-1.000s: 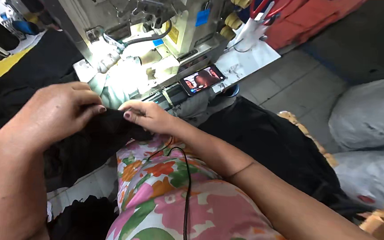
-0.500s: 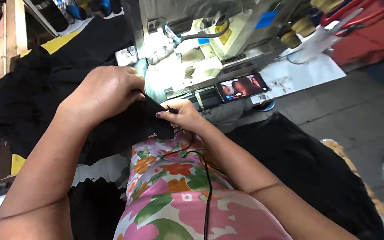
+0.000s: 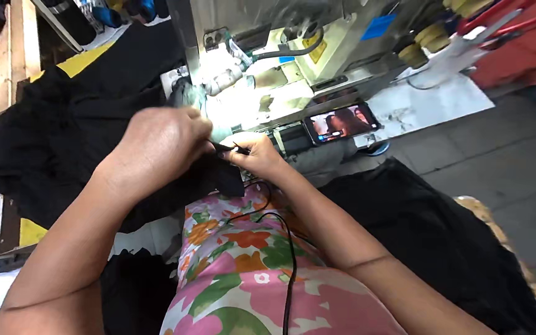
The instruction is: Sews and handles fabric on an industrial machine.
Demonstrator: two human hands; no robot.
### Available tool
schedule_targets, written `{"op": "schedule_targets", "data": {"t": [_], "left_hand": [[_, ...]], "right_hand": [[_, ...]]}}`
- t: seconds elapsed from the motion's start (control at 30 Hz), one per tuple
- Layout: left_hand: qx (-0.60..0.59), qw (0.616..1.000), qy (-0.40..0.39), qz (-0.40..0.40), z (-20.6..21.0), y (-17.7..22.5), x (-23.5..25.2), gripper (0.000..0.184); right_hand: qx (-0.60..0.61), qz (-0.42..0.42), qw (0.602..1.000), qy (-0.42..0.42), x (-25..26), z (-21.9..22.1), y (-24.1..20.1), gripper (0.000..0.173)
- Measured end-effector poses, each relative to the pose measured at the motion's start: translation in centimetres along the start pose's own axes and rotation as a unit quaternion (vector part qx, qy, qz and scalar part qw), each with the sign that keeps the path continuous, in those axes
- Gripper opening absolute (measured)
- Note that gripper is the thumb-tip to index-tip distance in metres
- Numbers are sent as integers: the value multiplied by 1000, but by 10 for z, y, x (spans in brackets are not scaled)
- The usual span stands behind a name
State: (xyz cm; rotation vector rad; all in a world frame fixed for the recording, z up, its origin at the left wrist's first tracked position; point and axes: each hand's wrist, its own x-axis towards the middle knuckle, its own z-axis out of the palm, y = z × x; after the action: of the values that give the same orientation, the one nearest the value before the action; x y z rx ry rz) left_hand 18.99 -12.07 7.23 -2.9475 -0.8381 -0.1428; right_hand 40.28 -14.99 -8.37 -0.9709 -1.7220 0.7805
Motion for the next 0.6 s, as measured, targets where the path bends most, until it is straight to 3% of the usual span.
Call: {"op": "schedule_targets", "data": {"t": [0.23,0.33,0.47,0.6], "left_hand": [[-5,1000,-9,2,-1,5,2,22],[21,989,-90,-114,-16,19,12,20],[51,998,0,-26,-5,3,5,22],[83,993,79,23,-3,22,1,31]], "right_hand": [[15,-2,1000,4,-3,3,2,10],[8,8,1000,0,-4,4,3,11],[11,16,1000,3,-3,4,4,11],[24,9,1000,-3,0,1,-2,13]]}}
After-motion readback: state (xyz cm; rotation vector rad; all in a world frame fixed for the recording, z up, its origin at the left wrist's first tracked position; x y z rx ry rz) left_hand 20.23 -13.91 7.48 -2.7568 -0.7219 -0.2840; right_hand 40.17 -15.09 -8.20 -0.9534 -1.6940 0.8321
